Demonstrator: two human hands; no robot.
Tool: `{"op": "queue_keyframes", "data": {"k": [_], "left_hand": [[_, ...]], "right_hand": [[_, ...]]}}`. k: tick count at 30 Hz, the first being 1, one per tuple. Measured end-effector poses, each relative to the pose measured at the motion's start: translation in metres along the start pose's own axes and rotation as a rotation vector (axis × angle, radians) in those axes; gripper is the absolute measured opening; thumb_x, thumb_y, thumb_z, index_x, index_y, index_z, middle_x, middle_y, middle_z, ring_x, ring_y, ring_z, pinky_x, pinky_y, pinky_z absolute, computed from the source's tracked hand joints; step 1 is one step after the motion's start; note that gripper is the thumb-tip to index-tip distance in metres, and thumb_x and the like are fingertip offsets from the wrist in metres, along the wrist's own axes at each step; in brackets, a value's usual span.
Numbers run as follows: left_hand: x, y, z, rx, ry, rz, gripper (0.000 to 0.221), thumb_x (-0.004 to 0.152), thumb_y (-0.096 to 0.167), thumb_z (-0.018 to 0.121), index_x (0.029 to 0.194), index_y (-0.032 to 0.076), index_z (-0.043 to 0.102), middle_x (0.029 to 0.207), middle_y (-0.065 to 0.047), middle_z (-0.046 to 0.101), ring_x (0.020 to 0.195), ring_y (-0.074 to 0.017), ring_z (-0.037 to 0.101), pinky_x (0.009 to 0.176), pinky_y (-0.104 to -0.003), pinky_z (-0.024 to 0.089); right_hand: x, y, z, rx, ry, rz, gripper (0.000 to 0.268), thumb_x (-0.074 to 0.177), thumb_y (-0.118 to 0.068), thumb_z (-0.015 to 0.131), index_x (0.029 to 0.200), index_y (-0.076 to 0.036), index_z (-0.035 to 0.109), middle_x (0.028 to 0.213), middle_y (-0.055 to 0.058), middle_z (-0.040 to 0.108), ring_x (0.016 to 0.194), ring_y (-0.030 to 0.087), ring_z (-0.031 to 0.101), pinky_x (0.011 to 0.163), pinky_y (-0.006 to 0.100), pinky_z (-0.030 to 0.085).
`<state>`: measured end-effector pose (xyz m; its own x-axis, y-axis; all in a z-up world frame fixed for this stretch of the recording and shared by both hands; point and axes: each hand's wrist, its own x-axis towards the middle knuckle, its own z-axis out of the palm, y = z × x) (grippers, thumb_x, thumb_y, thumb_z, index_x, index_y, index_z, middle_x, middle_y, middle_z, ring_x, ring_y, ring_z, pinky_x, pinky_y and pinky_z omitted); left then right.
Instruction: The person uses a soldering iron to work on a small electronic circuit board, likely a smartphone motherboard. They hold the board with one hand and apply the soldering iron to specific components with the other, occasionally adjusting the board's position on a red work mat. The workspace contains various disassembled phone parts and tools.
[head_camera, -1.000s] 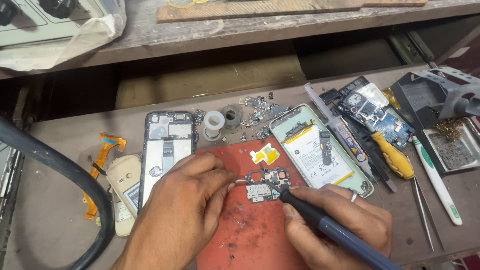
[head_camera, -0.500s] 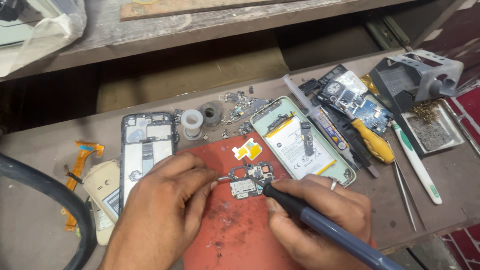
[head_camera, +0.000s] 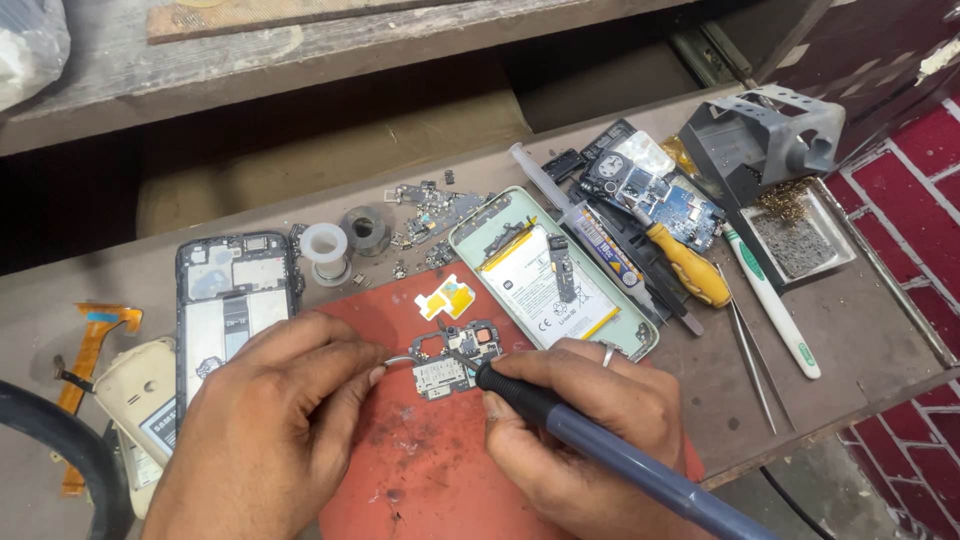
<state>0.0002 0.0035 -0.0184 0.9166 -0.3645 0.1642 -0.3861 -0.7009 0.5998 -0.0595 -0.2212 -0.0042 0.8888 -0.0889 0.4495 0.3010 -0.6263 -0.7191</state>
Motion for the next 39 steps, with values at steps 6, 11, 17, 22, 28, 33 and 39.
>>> {"op": "queue_keyframes", "data": {"k": [6, 11, 17, 22, 28, 33, 39], "left_hand": [[0.0, -0.004, 0.002, -0.011, -0.003, -0.003, 0.017, 0.085, 0.015, 0.074, 0.1, 0.012, 0.081, 0.098, -0.001, 0.074, 0.089, -0.024, 0.073, 0.077, -0.036, 0.058], [-0.002, -0.013, 0.006, 0.011, 0.007, 0.065, 0.019, 0.083, 0.014, 0.074, 0.1, 0.013, 0.081, 0.099, -0.001, 0.074, 0.092, -0.0233, 0.073, 0.079, -0.035, 0.058], [-0.002, -0.021, 0.009, 0.018, 0.005, 0.088, 0.018, 0.082, 0.015, 0.075, 0.099, 0.015, 0.081, 0.101, 0.0, 0.074, 0.093, -0.0212, 0.074, 0.079, -0.032, 0.059], [-0.002, -0.023, 0.012, 0.043, 0.011, 0.049, 0.02, 0.081, 0.016, 0.075, 0.1, 0.017, 0.082, 0.102, 0.002, 0.075, 0.091, -0.0185, 0.076, 0.077, -0.03, 0.06], [-0.002, -0.026, 0.012, 0.067, -0.021, -0.014, 0.019, 0.082, 0.018, 0.076, 0.1, 0.017, 0.082, 0.099, 0.004, 0.076, 0.087, -0.0148, 0.077, 0.076, -0.029, 0.061], [-0.002, -0.027, 0.015, 0.115, 0.011, -0.043, 0.018, 0.08, 0.02, 0.079, 0.097, 0.016, 0.082, 0.097, 0.005, 0.077, 0.085, -0.0129, 0.077, 0.074, -0.028, 0.061], [-0.002, -0.027, 0.015, 0.105, 0.001, -0.036, 0.017, 0.081, 0.021, 0.078, 0.097, 0.017, 0.082, 0.096, 0.006, 0.076, 0.085, -0.0119, 0.077, 0.074, -0.028, 0.061]], "right_hand": [[0.001, 0.001, 0.0, 0.006, 0.001, 0.012, 0.022, 0.069, -0.01, 0.082, 0.089, -0.003, 0.076, 0.066, 0.003, 0.072, 0.053, 0.008, 0.07, 0.048, 0.023, 0.053], [0.0, 0.002, 0.002, 0.045, 0.025, 0.04, 0.02, 0.069, -0.008, 0.082, 0.088, -0.003, 0.076, 0.064, 0.002, 0.071, 0.047, 0.005, 0.066, 0.044, 0.022, 0.049], [-0.001, 0.0, 0.004, 0.065, 0.055, 0.088, 0.021, 0.065, -0.007, 0.081, 0.085, -0.002, 0.077, 0.061, 0.003, 0.07, 0.047, 0.006, 0.065, 0.043, 0.023, 0.049], [-0.001, 0.001, 0.002, 0.115, 0.055, 0.077, 0.021, 0.068, -0.006, 0.081, 0.087, -0.002, 0.076, 0.064, 0.004, 0.07, 0.053, 0.008, 0.07, 0.047, 0.023, 0.052], [-0.003, 0.002, 0.0, 0.13, 0.042, 0.058, 0.02, 0.072, -0.007, 0.081, 0.09, -0.003, 0.075, 0.066, 0.004, 0.07, 0.056, 0.01, 0.072, 0.05, 0.024, 0.054], [-0.003, 0.006, -0.003, 0.071, 0.019, -0.03, 0.02, 0.076, -0.01, 0.082, 0.094, -0.006, 0.074, 0.072, 0.004, 0.072, 0.061, 0.013, 0.073, 0.055, 0.025, 0.056], [-0.003, 0.007, -0.004, 0.084, 0.001, 0.0, 0.021, 0.073, -0.01, 0.082, 0.093, -0.005, 0.075, 0.072, 0.005, 0.072, 0.059, 0.013, 0.073, 0.053, 0.025, 0.055]]}}
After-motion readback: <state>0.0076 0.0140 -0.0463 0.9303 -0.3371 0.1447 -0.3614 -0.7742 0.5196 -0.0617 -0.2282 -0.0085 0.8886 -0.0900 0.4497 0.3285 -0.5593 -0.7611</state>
